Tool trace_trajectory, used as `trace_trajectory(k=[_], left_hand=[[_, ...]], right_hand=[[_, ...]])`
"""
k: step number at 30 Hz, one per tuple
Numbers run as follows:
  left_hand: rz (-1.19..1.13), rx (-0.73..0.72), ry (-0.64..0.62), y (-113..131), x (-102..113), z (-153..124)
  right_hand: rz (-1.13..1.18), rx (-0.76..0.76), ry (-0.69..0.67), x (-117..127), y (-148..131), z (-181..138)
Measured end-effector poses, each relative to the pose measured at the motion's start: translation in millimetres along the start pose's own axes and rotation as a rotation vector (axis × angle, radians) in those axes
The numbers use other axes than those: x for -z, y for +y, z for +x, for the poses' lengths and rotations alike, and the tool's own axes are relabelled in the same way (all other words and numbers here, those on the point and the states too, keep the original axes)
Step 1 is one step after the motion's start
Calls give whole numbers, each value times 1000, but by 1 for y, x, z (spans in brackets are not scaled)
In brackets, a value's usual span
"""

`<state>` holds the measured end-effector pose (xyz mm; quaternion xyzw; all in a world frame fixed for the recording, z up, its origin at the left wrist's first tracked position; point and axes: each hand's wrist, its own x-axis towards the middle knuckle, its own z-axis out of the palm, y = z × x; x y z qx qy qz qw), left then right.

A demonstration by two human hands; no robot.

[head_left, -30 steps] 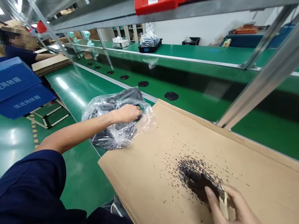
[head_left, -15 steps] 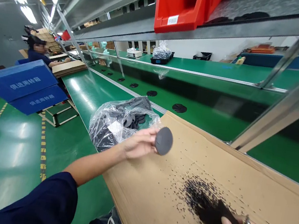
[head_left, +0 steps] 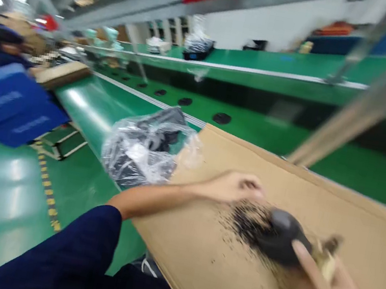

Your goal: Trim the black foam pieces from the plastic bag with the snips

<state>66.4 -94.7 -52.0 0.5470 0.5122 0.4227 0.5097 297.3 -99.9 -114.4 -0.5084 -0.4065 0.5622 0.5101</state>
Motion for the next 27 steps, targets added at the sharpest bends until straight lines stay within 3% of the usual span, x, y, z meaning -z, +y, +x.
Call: trace_trajectory(k=[3, 6, 9, 13, 16, 21, 24, 27], left_hand=[[263, -177, -17, 3, 10, 10], [582, -264, -107, -3, 10, 24], [832, -305, -225, -8, -10, 31], [920, -369, -373, -10, -47, 39], [827, -373, -392, -6, -56, 41], [351, -164, -295, 5, -24, 10], [41, -53, -190, 2, -10, -17], [-94, 4, -89, -12, -15, -36]], right_hand=[[122, -5, 42, -9, -22, -8], [202, 83, 192, 0, -25, 0], [204, 160, 217, 13, -23, 5], [218, 172, 223, 18, -22, 6], [255, 128, 206, 16, -22, 4], [235, 36, 179, 9, -20, -4], [104, 33, 67, -1, -19, -16], [19, 57, -81, -12, -21, -31]])
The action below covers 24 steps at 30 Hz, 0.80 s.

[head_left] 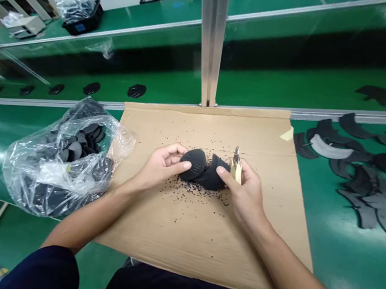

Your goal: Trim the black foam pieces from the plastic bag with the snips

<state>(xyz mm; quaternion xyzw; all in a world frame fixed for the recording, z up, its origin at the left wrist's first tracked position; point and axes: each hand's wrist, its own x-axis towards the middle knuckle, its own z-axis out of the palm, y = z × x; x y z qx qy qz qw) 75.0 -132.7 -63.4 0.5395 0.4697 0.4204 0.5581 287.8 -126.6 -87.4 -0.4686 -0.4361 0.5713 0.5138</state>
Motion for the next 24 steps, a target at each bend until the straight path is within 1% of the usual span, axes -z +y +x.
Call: trace_trajectory(k=[2, 4, 7, 9, 12, 14, 16, 18, 21, 22, 24], left_hand=[[-24, 25, 27, -11, -8, -6], [8, 10, 53, -18, -14, -9], [119, -57, 79, -22, -18, -11], [158, -61, 82, -23, -20, -13], [87, -27, 91, -27, -25, -15], [-1, -27, 85, -29, -28, -16], [-17, -50, 72, -29, -28, -17], [98, -112, 67, -26, -25, -18], [326, -311, 84, -21, -19, -21], [360, -357, 89, -19, -18, -22], [340, -376, 94, -16, -18, -24]], right_hand=[[-30, -9, -88, -6, -2, -7], [-56, -9, -129, -9, -4, -12], [-108, 18, -96, -10, -4, -14], [-149, 35, -53, -10, -3, -15], [-208, 70, -25, -10, -3, -17], [-234, 97, -29, -10, -5, -18], [-260, 104, -60, -9, -7, -18], [-301, 114, -112, -7, -9, -16], [-412, 209, -193, -5, -11, -15], [-450, 252, -204, -5, -11, -15], [-495, 337, -218, -5, -10, -17]])
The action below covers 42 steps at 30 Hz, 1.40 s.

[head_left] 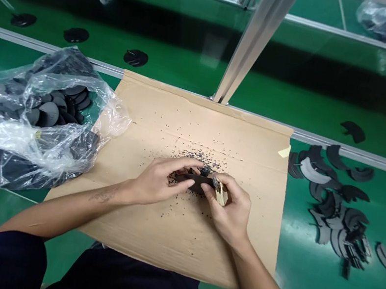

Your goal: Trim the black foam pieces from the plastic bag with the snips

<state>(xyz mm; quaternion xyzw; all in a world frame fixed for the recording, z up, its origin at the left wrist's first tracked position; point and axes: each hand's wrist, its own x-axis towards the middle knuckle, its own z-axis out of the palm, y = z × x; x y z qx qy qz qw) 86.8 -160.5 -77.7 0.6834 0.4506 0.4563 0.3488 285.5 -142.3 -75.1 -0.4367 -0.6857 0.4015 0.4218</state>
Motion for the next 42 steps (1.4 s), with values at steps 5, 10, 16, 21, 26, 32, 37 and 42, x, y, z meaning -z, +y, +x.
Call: trace_trajectory(k=[5, 10, 16, 21, 26, 32, 37, 42], left_hand=[[-93, -52, 61, 3, 0, 1], [-62, -130, 45, 1, 5, 2], [-13, -163, 60, 2, 10, 1], [12, -268, 36, 4, 14, 0], [68, -366, 44, 4, 14, 1], [77, -350, 9, 4, 13, 2], [12, -238, -29, 1, 13, -1], [-33, -180, -60, 1, 14, -6]], right_hand=[[-22, 221, 29, -3, 2, -6], [-62, 330, 26, -5, 7, -6], [-82, 337, -27, -6, 5, -4], [-106, 334, -40, -4, 5, -5], [-83, 369, -57, -3, 6, -4], [-3, 241, -58, -6, 4, -3], [80, 128, -89, -7, 0, 0], [110, 157, -105, -5, -2, 1]])
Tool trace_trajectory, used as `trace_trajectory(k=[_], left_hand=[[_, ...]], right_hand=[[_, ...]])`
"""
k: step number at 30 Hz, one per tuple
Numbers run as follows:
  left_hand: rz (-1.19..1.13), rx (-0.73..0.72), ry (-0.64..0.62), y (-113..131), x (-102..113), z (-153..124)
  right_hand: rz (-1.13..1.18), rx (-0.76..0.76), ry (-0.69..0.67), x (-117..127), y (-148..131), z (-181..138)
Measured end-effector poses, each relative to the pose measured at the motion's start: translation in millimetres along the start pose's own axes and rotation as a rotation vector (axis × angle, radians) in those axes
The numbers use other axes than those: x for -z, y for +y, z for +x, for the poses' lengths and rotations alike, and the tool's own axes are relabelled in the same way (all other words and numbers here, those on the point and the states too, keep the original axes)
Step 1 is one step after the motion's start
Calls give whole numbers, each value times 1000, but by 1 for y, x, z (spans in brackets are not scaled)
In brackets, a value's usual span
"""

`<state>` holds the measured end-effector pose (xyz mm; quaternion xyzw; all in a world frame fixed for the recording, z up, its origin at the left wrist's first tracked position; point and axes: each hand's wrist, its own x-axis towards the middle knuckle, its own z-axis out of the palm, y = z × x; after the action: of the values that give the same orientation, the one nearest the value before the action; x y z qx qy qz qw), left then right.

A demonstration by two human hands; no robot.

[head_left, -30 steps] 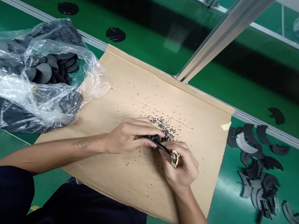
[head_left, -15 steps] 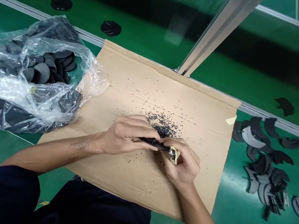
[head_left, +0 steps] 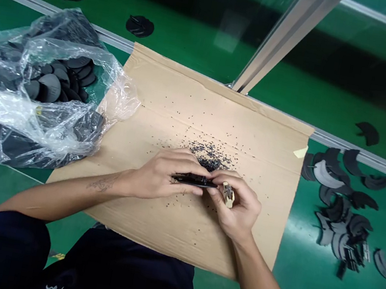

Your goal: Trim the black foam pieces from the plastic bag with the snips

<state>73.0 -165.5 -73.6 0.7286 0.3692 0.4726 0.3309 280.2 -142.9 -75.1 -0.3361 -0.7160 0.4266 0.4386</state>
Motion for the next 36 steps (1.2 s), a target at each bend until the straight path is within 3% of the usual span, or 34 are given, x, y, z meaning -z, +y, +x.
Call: trace_trajectory(k=[7, 12, 18, 23, 26, 29, 36], left_hand=[[-502, 476, -180, -1, 11, 6], [-598, 573, -244, 2, 6, 11], [-518, 506, -252, 1, 4, 15], [-508, 394, -177, -3, 13, 1], [-362, 360, -61, -4, 11, -9], [-186, 237, 9, -4, 10, -12], [-35, 67, -12, -7, 14, -9]], right_hand=[[-1, 37, -71, 1, -3, 1], [-57, 41, -144, 3, 0, -1], [-136, 121, -146, 8, 3, 7], [-292, 233, -47, 0, -6, 7], [-282, 255, -89, 1, -9, 5], [-271, 223, -142, 7, -8, 7], [-603, 286, -160, 13, 2, 5]])
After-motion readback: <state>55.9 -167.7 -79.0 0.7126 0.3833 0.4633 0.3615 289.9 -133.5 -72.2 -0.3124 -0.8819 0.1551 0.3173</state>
